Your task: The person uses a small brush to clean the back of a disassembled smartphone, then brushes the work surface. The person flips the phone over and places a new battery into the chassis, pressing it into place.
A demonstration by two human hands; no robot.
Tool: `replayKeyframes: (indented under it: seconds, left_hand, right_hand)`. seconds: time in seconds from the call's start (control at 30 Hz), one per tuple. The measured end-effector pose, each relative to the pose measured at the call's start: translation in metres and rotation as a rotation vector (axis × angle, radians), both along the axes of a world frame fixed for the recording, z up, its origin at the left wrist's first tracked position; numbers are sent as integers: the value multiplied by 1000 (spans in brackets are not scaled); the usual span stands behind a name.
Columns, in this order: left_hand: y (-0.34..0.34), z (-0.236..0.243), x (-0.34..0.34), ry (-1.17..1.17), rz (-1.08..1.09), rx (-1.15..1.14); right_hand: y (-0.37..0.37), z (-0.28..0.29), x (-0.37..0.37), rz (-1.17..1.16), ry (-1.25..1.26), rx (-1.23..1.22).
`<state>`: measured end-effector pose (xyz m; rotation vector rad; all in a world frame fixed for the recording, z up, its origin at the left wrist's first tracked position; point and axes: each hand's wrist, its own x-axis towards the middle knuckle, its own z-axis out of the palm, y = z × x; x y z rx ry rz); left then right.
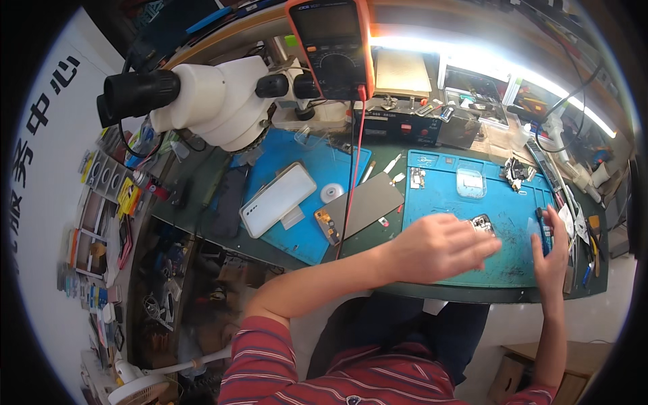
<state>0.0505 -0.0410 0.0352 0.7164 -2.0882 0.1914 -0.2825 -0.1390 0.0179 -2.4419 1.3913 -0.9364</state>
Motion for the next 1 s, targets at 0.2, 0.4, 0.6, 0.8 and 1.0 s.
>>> replayKeyframes:
  seconds: [0.2, 0.4, 0.6, 0.8, 1.0]
  left_hand:
    - [88, -4, 3, -15, -41, 38]
    - [170, -65, 62, 125, 481, 121]
    - [225, -55, 106, 146, 760, 151]
    - [231, -48, 164, 218, 1042, 102]
    - [232, -21, 254, 221, 1464, 369]
  right_hand:
    - [49, -21, -23, 28, 39, -114]
    - [44, -53, -34, -35, -22, -218]
    - [43, -57, -35, -62, 32, -282]
    - [42, -64, -37, -97, 35, -302]
    - [44, -57, -32, -108, 43, -271]
